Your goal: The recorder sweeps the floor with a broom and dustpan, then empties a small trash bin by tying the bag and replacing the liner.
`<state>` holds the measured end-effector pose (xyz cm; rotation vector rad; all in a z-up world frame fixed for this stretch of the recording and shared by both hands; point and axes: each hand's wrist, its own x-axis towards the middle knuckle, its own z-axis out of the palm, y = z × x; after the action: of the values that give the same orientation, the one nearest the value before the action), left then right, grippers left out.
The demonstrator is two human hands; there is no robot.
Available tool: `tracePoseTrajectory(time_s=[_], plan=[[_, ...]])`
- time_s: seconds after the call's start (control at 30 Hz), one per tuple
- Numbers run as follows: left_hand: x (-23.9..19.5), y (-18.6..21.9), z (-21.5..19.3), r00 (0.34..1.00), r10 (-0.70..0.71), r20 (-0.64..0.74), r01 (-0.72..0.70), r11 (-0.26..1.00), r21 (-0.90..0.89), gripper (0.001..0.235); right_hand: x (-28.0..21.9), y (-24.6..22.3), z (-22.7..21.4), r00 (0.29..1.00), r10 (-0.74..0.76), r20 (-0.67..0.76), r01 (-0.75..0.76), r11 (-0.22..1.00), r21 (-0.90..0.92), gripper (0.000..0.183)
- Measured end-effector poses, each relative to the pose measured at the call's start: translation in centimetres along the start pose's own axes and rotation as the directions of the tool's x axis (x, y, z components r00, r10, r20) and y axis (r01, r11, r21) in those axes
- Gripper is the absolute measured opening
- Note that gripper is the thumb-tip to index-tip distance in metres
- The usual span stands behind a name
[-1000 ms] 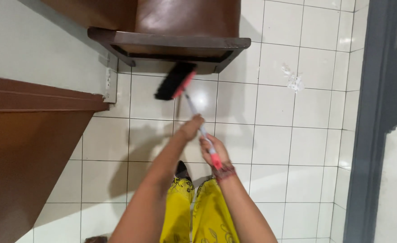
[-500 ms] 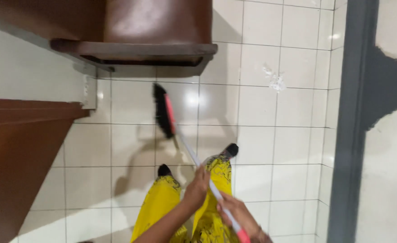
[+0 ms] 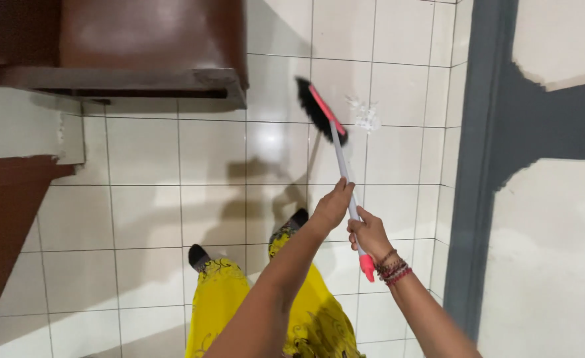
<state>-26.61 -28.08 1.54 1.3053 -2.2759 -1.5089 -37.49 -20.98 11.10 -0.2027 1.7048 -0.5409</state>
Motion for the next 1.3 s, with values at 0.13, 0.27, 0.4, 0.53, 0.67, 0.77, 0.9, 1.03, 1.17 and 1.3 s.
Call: tracePoseTrajectory(time_s=[0.13, 0.27, 0.4, 0.53, 0.67, 0.77, 0.9, 1.03, 1.17, 1.3], plan=[[-2.2, 0.9, 5.5, 0.992, 0.102, -0.078, -0.109, 0.990, -0.088, 0.035, -6.6, 0.4, -4.4, 0.999, 0.024, 0.037, -0.019, 0.989, -0.149, 0.062], [-8.9, 6.7, 4.8, 0.994, 0.053, 0.092, -0.045, 0.995, -0.087, 0.033, -10.9, 3.4, -9.8, 0.966, 0.227, 0.126, -0.203, 0.963, -0.178, 0.064], [-8.1, 4.5, 10.1, 0.986, 0.105, 0.128, -0.122, 0.983, 0.138, 0.029, -8.9, 3.3, -11.5, 0.948, 0.272, 0.166, -0.228, 0.943, -0.243, 0.063], [-0.4, -0.8, 13.6, 0.998, 0.056, 0.019, -0.058, 0.994, 0.089, 0.036, -1.7, 1.2, -10.0, 0.984, 0.078, 0.161, -0.034, 0.964, -0.263, 0.056], [9.6, -7.0, 13.5, 0.967, 0.197, -0.161, -0.165, 0.967, 0.192, 0.038, 5.6, -2.5, -8.3, 0.986, -0.109, 0.126, 0.149, 0.913, -0.381, 0.044], [12.3, -6.5, 12.1, 0.946, 0.246, -0.213, -0.200, 0.956, 0.216, 0.040, 5.8, -4.5, -8.3, 0.981, -0.173, 0.085, 0.192, 0.918, -0.347, 0.050], [7.6, -3.7, 18.8, 0.890, 0.379, -0.253, -0.333, 0.920, 0.206, 0.049, -3.2, -3.2, -12.7, 0.994, -0.055, 0.094, 0.078, 0.962, -0.263, 0.058], [-3.2, 14.4, 13.4, 0.916, -0.175, 0.361, 0.279, 0.924, -0.261, 0.053, -9.5, 11.0, -23.7, 0.982, 0.183, 0.036, -0.161, 0.929, -0.333, 0.065], [-6.5, 14.8, 21.9, 0.866, 0.419, 0.273, -0.499, 0.748, 0.437, 0.029, -8.6, 23.5, -32.5, 0.987, 0.110, 0.113, -0.046, 0.887, -0.460, 0.068], [-1.4, 12.7, 25.3, 0.826, 0.340, 0.451, -0.439, 0.888, 0.136, 0.024, -7.3, 13.8, -28.4, 0.952, 0.307, -0.007, -0.285, 0.873, -0.397, 0.060]])
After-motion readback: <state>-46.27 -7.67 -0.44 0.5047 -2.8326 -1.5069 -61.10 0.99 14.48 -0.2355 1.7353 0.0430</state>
